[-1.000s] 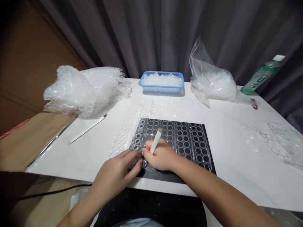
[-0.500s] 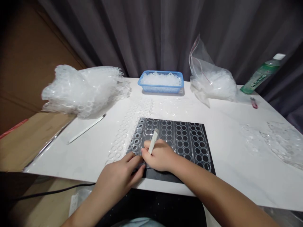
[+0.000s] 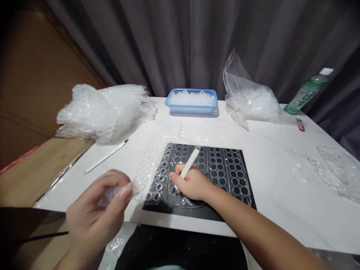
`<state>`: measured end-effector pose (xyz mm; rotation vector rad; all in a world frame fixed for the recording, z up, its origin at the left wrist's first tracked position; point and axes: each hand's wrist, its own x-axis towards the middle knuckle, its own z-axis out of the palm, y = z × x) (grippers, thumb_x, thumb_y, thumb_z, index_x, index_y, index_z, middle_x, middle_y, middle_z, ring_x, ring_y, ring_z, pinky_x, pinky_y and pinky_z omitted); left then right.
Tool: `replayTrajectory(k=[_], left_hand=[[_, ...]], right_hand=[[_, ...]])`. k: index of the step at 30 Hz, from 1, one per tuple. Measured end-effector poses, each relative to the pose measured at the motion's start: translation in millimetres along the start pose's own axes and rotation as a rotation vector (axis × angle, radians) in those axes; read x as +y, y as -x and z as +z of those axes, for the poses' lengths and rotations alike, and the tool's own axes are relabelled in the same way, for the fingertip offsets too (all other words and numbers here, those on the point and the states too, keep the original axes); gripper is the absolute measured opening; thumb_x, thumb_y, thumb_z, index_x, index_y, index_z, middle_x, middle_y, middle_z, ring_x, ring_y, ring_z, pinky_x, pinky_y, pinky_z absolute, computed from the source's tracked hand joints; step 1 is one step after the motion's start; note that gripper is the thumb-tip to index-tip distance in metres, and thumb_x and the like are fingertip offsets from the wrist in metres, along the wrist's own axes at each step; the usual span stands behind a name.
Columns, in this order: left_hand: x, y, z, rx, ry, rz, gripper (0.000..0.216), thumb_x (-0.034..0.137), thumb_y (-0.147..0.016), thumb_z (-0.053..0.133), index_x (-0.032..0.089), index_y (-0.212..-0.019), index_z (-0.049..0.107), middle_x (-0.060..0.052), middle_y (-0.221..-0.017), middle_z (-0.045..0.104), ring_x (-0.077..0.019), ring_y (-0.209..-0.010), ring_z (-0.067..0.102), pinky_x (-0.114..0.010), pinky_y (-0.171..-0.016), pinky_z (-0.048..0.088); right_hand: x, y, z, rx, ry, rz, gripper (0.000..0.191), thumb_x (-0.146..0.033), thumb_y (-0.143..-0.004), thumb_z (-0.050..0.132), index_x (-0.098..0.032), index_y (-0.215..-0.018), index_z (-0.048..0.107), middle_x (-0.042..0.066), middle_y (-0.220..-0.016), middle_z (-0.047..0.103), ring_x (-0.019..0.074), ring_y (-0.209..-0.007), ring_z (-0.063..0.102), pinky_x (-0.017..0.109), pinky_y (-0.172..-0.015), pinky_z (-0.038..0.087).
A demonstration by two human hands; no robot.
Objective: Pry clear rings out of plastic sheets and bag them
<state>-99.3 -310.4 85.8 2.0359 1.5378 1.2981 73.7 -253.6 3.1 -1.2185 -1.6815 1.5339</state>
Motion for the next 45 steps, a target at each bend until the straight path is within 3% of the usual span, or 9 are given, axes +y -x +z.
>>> replayTrajectory(k=[3, 7, 10, 14, 18, 28, 33, 39, 45], left_hand=[[0, -57, 24, 0.083, -0.041, 0.160, 0.012, 0.029, -0.084, 0.055, 0.019, -0.077, 0.056, 0.001, -0.071, 0.055, -0.0106, -0.065, 0.050, -0.022, -0.062, 0.040], [-26, -157, 81, -0.143, -0.129, 0.182, 0.022, 0.034, -0.087, 0.046, 0.018, -0.090, 0.060, -0.002, -0.085, 0.061, -0.0151, -0.082, 0.055, -0.027, -0.079, 0.042], [-50, -223, 122, -0.346, -0.303, 0.057, 0.025, 0.034, -0.088, 0.042, 0.019, -0.096, 0.060, -0.003, -0.083, 0.058, -0.0165, -0.079, 0.055, -0.029, -0.079, 0.042], [-76, -282, 154, -0.371, -0.399, 0.009, 0.013, 0.022, -0.080, 0.051, 0.019, -0.086, 0.061, -0.005, -0.087, 0.056, -0.0164, -0.074, 0.054, -0.028, -0.076, 0.042], [-98, -324, 161, -0.361, -0.447, -0.071, 0.014, 0.021, -0.083, 0.045, 0.019, -0.086, 0.058, -0.002, -0.072, 0.053, -0.0130, -0.063, 0.049, -0.023, -0.062, 0.040], [-147, -364, 152, -0.443, -0.564, -0.085, 0.028, 0.037, -0.084, 0.044, 0.019, -0.098, 0.059, -0.003, -0.072, 0.057, -0.0157, -0.067, 0.055, -0.025, -0.064, 0.044], [-144, -364, 162, -0.517, -0.575, 0.109, 0.043, 0.050, -0.078, 0.053, 0.025, -0.112, 0.057, -0.006, -0.109, 0.059, -0.0228, -0.101, 0.055, -0.032, -0.091, 0.040], [-136, -365, 175, -0.586, -0.527, 0.302, 0.054, 0.050, -0.092, 0.018, 0.020, -0.123, 0.051, -0.009, -0.121, 0.056, -0.0212, -0.114, 0.051, -0.034, -0.099, 0.038], [-119, -366, 174, -0.652, -0.519, 0.318, 0.052, 0.048, -0.093, 0.018, 0.023, -0.124, 0.052, -0.004, -0.127, 0.056, -0.0192, -0.116, 0.051, -0.030, -0.099, 0.038]], right_hand=[[-2, -6, 1, 0.113, -0.207, 0.055, 0.033, -0.048, -0.083, 0.046, -0.021, -0.066, 0.035, -0.006, -0.047, 0.049, 0.0074, -0.037, 0.044, 0.017, -0.037, 0.029], [-3, -13, 1, 0.215, -0.220, 0.027, 0.034, -0.051, -0.085, 0.039, -0.022, -0.069, 0.035, -0.006, -0.046, 0.049, 0.0079, -0.036, 0.043, 0.017, -0.035, 0.028], [-2, -15, -1, 0.280, 0.138, -0.251, 0.031, -0.043, -0.088, 0.036, -0.020, -0.066, 0.037, -0.003, -0.050, 0.051, 0.0094, -0.043, 0.048, 0.019, -0.041, 0.029], [4, -15, -1, 0.395, 0.792, -0.792, 0.022, -0.031, -0.083, 0.045, -0.020, -0.065, 0.041, -0.003, -0.053, 0.056, 0.0107, -0.044, 0.049, 0.024, -0.043, 0.021], [9, -21, 3, 0.520, 0.878, -0.929, 0.022, -0.033, -0.080, 0.050, -0.021, -0.063, 0.042, -0.005, -0.049, 0.054, 0.0107, -0.041, 0.046, 0.026, -0.041, 0.015], [23, -29, 3, 0.328, 0.917, -0.849, 0.025, -0.031, -0.086, 0.044, -0.021, -0.063, 0.040, -0.005, -0.049, 0.053, 0.0101, -0.039, 0.043, 0.025, -0.040, 0.016], [16, -25, -4, 0.349, 0.867, -0.793, 0.024, -0.030, -0.086, 0.044, -0.021, -0.064, 0.042, -0.006, -0.049, 0.053, 0.0091, -0.042, 0.042, 0.027, -0.043, 0.013], [15, -21, -13, 0.244, 0.834, -0.846, 0.028, -0.030, -0.089, 0.043, -0.020, -0.063, 0.041, -0.006, -0.052, 0.050, 0.0072, -0.045, 0.036, 0.026, -0.044, 0.017], [20, -21, -12, 0.263, 0.825, -0.900, 0.026, -0.027, -0.088, 0.045, -0.020, -0.063, 0.040, -0.005, -0.052, 0.045, 0.0082, -0.045, 0.031, 0.027, -0.045, 0.017]])
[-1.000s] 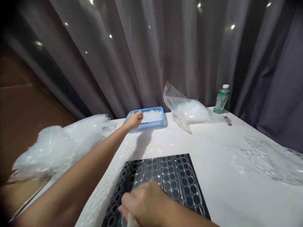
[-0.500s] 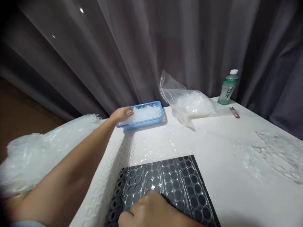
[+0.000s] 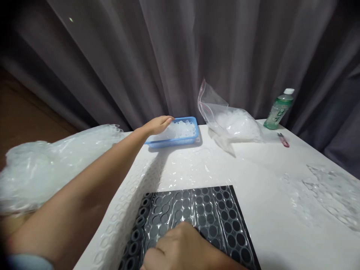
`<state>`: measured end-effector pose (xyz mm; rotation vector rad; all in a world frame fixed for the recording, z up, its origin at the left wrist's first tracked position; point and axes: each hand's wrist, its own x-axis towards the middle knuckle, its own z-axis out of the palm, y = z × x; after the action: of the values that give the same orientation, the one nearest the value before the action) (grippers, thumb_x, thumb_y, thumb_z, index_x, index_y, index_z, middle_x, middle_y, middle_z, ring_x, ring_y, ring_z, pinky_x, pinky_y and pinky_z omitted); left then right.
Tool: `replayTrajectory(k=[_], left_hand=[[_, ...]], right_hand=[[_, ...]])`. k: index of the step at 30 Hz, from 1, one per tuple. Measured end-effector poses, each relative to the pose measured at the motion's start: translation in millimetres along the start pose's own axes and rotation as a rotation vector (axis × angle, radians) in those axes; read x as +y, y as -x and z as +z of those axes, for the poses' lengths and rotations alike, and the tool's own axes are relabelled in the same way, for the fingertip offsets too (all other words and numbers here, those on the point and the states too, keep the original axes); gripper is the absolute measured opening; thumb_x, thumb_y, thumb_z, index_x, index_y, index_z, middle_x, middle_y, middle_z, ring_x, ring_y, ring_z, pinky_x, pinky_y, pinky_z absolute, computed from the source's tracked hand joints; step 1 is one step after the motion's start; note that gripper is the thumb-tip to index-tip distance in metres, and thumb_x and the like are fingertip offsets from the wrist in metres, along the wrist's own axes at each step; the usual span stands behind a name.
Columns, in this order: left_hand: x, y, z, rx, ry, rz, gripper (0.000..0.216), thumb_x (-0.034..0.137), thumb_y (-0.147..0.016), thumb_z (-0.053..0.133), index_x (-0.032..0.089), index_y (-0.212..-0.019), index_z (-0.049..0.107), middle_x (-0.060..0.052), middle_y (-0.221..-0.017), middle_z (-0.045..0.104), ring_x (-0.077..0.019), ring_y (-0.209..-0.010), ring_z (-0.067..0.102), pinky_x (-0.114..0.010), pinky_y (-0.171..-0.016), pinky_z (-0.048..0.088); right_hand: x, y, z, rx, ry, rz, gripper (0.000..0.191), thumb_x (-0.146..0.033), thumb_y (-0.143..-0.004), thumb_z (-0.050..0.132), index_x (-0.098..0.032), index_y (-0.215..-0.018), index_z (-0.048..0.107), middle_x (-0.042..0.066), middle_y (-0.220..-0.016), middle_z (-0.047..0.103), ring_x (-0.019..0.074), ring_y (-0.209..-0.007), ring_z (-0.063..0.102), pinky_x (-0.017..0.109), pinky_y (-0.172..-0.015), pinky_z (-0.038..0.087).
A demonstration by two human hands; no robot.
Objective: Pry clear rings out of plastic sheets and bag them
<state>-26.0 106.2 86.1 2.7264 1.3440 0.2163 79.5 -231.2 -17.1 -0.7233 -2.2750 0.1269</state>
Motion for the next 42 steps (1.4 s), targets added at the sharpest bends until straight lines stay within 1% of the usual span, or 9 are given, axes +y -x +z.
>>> replayTrajectory(k=[3, 6, 11, 15, 19, 24, 30, 35, 42], left_hand=[[6, 4, -8, -0.007, -0.012, -0.033, 0.051, 0.049, -0.093, 0.020, 0.028, -0.130, 0.047, -0.002, -0.127, 0.057, -0.0205, -0.114, 0.053, -0.032, -0.096, 0.040], [7, 10, -14, 0.000, -0.064, -0.053, 0.045, 0.034, -0.093, 0.027, 0.031, -0.136, 0.040, 0.000, -0.127, 0.057, -0.0191, -0.111, 0.055, -0.030, -0.093, 0.042], [4, 22, -28, 0.121, -0.227, 0.000, 0.052, 0.015, -0.086, 0.039, 0.031, -0.135, 0.041, -0.001, -0.145, 0.037, -0.0184, -0.116, 0.051, -0.027, -0.089, 0.042], [15, 45, -37, 0.187, -0.203, 0.024, 0.040, 0.025, -0.089, 0.040, 0.028, -0.127, 0.050, -0.002, -0.119, 0.060, -0.0182, -0.101, 0.058, -0.028, -0.081, 0.044], [43, 112, -24, 0.106, -0.167, 0.054, 0.033, 0.039, -0.090, 0.038, 0.024, -0.106, 0.063, -0.003, -0.094, 0.067, -0.0171, -0.085, 0.059, -0.028, -0.075, 0.042], [81, 248, 1, -0.038, -0.036, 0.108, 0.036, 0.041, -0.088, 0.038, 0.021, -0.075, 0.065, -0.002, -0.063, 0.059, -0.0126, -0.060, 0.052, -0.026, -0.061, 0.036], [120, 372, 22, -0.016, 0.336, -0.039, 0.024, 0.034, -0.090, 0.045, 0.021, -0.076, 0.061, 0.002, -0.061, 0.056, -0.0089, -0.057, 0.051, -0.021, -0.056, 0.036], [144, 409, 52, 0.059, 0.282, -0.093, 0.016, 0.030, -0.089, 0.048, 0.023, -0.085, 0.061, -0.001, -0.070, 0.059, -0.0128, -0.066, 0.055, -0.024, -0.058, 0.040], [144, 400, 59, 0.185, 0.066, 0.044, 0.011, 0.023, -0.085, 0.051, 0.024, -0.078, 0.059, 0.000, -0.067, 0.059, -0.0138, -0.061, 0.057, -0.026, -0.054, 0.043]], right_hand=[[-2, 0, -2, 0.027, -0.014, -0.018, 0.028, -0.026, -0.087, 0.045, -0.020, -0.061, 0.038, -0.006, -0.051, 0.042, 0.0082, -0.046, 0.029, 0.027, -0.045, 0.016], [-6, -2, -6, -0.018, -0.036, -0.052, 0.033, -0.029, -0.089, 0.044, -0.019, -0.059, 0.035, -0.006, -0.050, 0.039, 0.0072, -0.046, 0.029, 0.026, -0.046, 0.016], [-13, -2, -14, -0.039, -0.038, -0.094, 0.036, -0.027, -0.089, 0.045, -0.018, -0.057, 0.033, -0.006, -0.048, 0.038, 0.0062, -0.046, 0.032, 0.026, -0.047, 0.018], [-15, -2, -17, -0.038, -0.137, -0.039, 0.033, -0.025, -0.088, 0.044, -0.018, -0.056, 0.039, -0.006, -0.049, 0.042, 0.0058, -0.045, 0.035, 0.025, -0.046, 0.021], [-18, -6, -24, -0.130, -0.366, 0.254, 0.029, -0.032, -0.089, 0.043, -0.018, -0.066, 0.053, -0.004, -0.056, 0.054, 0.0066, -0.050, 0.046, 0.021, -0.050, 0.032], [-36, -13, -30, -0.267, -0.493, 0.803, 0.025, -0.033, -0.082, 0.057, -0.017, -0.062, 0.054, -0.004, -0.055, 0.056, 0.0075, -0.054, 0.050, 0.020, -0.052, 0.033], [-52, -8, -22, -0.329, -0.487, 0.865, 0.022, -0.030, -0.080, 0.056, -0.018, -0.062, 0.051, -0.003, -0.055, 0.057, 0.0093, -0.054, 0.049, 0.021, -0.054, 0.034], [-57, -6, -14, -0.316, -0.497, 0.809, 0.022, -0.029, -0.083, 0.051, -0.018, -0.065, 0.052, -0.003, -0.056, 0.056, 0.0090, -0.054, 0.049, 0.021, -0.054, 0.034], [-60, -6, 0, -0.367, -0.401, 0.764, 0.017, -0.031, -0.083, 0.052, -0.020, -0.073, 0.060, -0.001, -0.070, 0.061, 0.0097, -0.065, 0.051, 0.019, -0.056, 0.034]])
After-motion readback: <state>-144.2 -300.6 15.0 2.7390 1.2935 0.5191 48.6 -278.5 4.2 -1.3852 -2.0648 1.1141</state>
